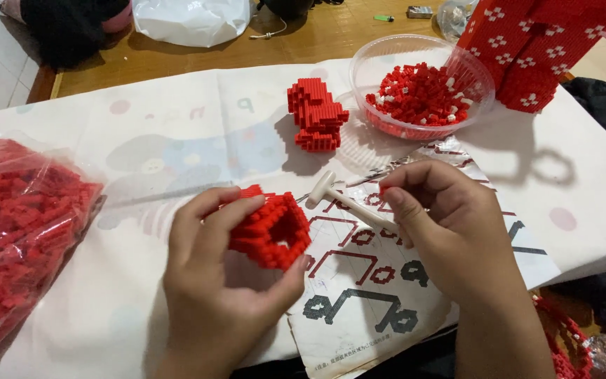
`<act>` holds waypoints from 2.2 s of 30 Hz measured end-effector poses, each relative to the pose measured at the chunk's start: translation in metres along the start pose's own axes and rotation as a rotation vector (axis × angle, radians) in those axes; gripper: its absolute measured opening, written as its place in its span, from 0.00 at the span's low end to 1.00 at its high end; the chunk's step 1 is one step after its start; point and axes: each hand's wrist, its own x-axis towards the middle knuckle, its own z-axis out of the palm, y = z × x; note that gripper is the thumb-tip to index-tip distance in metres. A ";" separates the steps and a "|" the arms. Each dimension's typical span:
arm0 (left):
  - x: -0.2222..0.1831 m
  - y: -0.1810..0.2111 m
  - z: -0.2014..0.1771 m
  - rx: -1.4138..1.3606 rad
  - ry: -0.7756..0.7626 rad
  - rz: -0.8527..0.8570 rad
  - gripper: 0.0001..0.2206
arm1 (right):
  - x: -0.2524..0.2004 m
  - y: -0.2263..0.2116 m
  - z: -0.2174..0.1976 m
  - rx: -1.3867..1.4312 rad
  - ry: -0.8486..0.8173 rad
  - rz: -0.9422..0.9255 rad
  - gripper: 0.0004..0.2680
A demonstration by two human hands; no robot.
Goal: Assembling a red structure using small interlocking plastic blocks and a small plastic hammer to tap them into place.
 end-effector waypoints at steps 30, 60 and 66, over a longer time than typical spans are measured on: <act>0.008 -0.001 0.008 -1.008 -0.025 -0.752 0.43 | -0.010 0.001 0.008 -0.633 -0.276 -0.096 0.05; -0.009 -0.007 0.009 -0.602 -0.262 -0.024 0.29 | 0.000 0.000 0.001 -0.744 -0.405 -0.278 0.04; -0.024 -0.020 0.018 -0.681 -0.247 0.005 0.31 | 0.002 0.004 0.000 -0.712 -0.411 -0.289 0.04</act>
